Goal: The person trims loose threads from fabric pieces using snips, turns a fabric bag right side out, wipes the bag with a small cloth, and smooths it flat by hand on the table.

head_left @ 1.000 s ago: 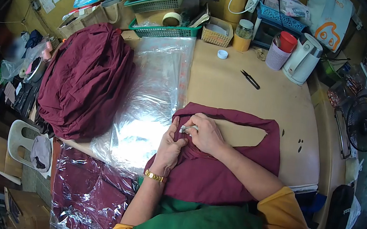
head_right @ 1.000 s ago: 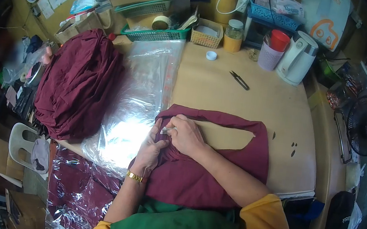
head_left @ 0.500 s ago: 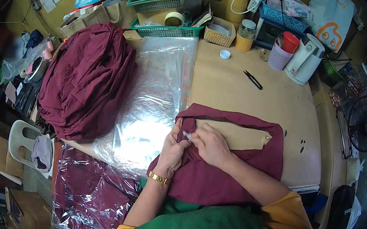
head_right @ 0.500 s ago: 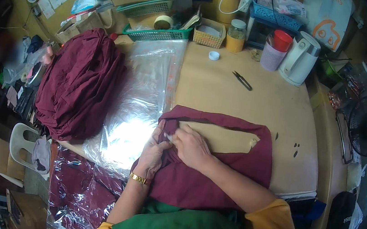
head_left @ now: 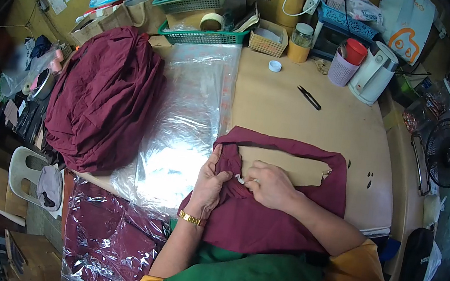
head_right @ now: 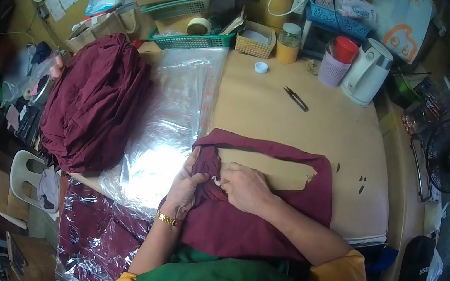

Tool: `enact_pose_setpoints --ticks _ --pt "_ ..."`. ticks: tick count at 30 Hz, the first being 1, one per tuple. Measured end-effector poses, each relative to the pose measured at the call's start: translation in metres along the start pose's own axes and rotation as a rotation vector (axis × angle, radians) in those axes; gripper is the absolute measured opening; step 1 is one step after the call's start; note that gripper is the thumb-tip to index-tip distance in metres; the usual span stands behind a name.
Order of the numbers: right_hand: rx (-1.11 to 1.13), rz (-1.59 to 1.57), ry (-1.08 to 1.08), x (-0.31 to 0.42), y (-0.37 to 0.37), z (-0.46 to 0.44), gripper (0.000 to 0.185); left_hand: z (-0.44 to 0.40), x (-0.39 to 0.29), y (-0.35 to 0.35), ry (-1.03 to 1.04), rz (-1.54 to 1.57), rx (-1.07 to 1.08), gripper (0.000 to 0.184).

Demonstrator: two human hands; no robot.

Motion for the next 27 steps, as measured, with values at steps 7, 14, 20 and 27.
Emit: enact_pose_setpoints --ticks 7,14,20,27 --pt "-0.223 -0.136 -0.013 -0.005 0.017 -0.049 0.005 0.002 -0.007 0.008 0.074 -0.152 -0.017 0.085" --pt "-0.123 -0.13 0.019 -0.001 0.016 -0.019 0.004 0.002 -0.008 0.007 0.064 -0.175 -0.05 0.086" --pt "-0.174 -0.176 0.015 0.009 0.015 -0.059 0.004 -0.001 -0.004 0.004 0.078 -0.157 -0.014 0.086" --pt "-0.068 -0.096 -0.006 -0.004 0.017 -0.019 0.004 0.002 -0.017 0.017 0.064 -0.151 0.006 0.087"
Point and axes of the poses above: each hand's wrist, its own z-axis away from the middle knuckle, its own y-axis out of the palm, x = y × z, the point moved 4 cm from there along -z, towards the middle knuckle, and after that the axes turned 13 degrees about y, right-handed, at the moved point
